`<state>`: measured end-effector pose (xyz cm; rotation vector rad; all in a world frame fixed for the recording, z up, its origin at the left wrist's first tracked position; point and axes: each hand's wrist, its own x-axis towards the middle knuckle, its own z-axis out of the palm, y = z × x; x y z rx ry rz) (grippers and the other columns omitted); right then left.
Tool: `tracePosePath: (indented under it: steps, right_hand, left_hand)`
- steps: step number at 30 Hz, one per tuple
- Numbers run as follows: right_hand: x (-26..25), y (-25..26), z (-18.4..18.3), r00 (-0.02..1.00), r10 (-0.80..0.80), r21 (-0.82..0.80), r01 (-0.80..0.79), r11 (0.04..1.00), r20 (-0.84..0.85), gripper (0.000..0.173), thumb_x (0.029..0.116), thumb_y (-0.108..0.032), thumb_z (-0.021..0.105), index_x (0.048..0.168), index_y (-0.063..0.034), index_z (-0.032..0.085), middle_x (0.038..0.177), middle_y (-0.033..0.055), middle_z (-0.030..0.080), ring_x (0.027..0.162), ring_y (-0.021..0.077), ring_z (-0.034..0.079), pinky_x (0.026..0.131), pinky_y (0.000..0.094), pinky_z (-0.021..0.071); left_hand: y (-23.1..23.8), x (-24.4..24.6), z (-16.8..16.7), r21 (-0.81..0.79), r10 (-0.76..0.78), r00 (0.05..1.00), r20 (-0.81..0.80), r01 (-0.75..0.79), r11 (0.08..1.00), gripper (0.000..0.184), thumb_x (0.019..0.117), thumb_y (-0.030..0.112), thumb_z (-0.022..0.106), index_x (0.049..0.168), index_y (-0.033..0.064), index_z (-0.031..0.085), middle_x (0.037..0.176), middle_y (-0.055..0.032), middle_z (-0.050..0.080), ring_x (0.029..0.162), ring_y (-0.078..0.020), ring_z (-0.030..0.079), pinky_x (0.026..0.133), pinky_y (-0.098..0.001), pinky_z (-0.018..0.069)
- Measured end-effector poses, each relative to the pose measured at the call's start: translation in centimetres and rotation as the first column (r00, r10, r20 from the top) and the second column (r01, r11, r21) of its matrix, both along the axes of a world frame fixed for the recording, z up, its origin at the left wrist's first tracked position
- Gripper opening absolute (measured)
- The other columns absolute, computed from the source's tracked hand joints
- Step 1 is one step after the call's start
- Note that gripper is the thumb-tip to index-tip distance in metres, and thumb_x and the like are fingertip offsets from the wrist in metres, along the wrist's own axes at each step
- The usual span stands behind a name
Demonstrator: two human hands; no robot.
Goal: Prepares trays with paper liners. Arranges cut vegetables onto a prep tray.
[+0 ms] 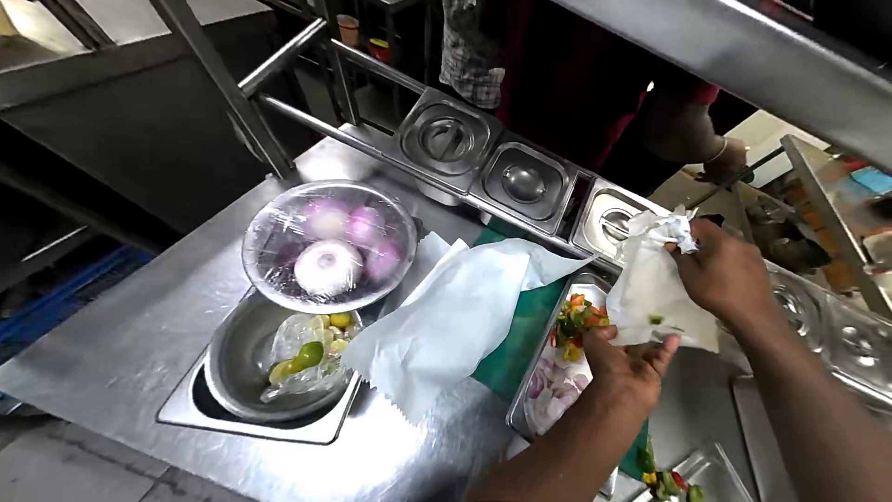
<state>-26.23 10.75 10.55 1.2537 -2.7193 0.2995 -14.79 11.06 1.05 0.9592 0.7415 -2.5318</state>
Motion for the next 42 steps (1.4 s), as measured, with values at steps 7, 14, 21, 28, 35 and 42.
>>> tracePosePath:
  steps: [7,14,21,28,35,42]
  right_hand:
    - [-0.6,0.8,0.4,0.987,-0.051,-0.074,0.041,0.996,-0.150,0.014,0.0960,-0.002,0.062,0.109,0.0025,0.066,0.098,0.0306,0.068,0.091,0.0537,0.068,0.073,0.0730,0.0501]
    - [-1.2,5.6,1.7,0.994,-0.103,-0.277,0.089,0.957,-0.033,0.026,0.0936,-0.001,0.065,0.120,0.0012,0.067,0.100,0.0269,0.070,0.092,0.0469,0.069,0.080,0.0693,0.0529]
    - [-2.1,13.2,1.8,0.975,-0.190,-0.393,0.221,0.893,0.118,0.033,0.0955,-0.005,0.061,0.128,-0.0018,0.066,0.112,0.0222,0.071,0.105,0.0398,0.069,0.093,0.0628,0.0525]
    - [0.0,27.1,-3.2,0.863,0.146,-0.352,0.039,0.935,0.484,0.076,0.0887,-0.046,0.076,0.149,-0.0074,0.051,0.147,0.0173,0.054,0.134,0.0261,0.054,0.113,0.0478,0.0453]
    - [-1.1,36.1,-9.2,0.854,-0.298,-0.336,0.455,0.824,0.425,0.026,0.0975,-0.020,0.071,0.114,-0.0007,0.069,0.098,0.0245,0.071,0.089,0.0424,0.070,0.080,0.0695,0.0522]
    - [2.4,34.4,-14.5,0.939,-0.308,-0.075,0.321,0.944,0.151,0.054,0.0839,-0.024,0.084,0.132,-0.0076,0.066,0.139,0.0253,0.058,0.120,0.0568,0.054,0.086,0.0732,0.0496]
  left_hand:
    - [2.1,0.7,-0.5,0.014,-0.064,0.997,-0.045,0.065,0.998,0.028,0.1073,0.026,0.035,0.119,0.0034,0.048,0.090,-0.0164,0.062,0.061,-0.0221,0.064,0.051,-0.0318,0.0573]
    - [4.0,1.0,-0.9,-0.174,0.025,0.994,-0.110,-0.044,0.984,0.040,0.1107,0.038,0.030,0.097,0.0085,0.054,0.074,-0.0083,0.065,0.056,-0.0156,0.064,0.049,-0.0268,0.0553]
    - [5.1,2.2,-0.5,-0.579,-0.324,0.941,0.103,0.321,0.750,0.019,0.1017,0.015,0.035,0.108,0.0046,0.049,0.081,-0.0120,0.063,0.064,-0.0216,0.065,0.060,-0.0361,0.0588]
    - [9.4,0.2,1.8,-0.904,-0.499,0.755,0.425,0.384,-0.189,0.034,0.0959,0.006,0.064,0.126,-0.0083,0.055,0.106,-0.0175,0.068,0.092,-0.0220,0.069,0.082,-0.0399,0.0594]
    - [9.8,0.3,2.5,-0.888,-0.610,0.654,0.449,0.246,-0.390,0.032,0.1048,0.017,0.049,0.134,0.0082,0.060,0.141,-0.0093,0.060,0.120,-0.0245,0.063,0.095,-0.0460,0.0546]
    - [7.5,6.8,-1.4,-0.697,-0.035,0.814,0.580,0.473,-0.538,0.030,0.0994,0.011,0.060,0.129,0.0100,0.063,0.130,-0.0065,0.066,0.096,-0.0214,0.069,0.082,-0.0422,0.0592]
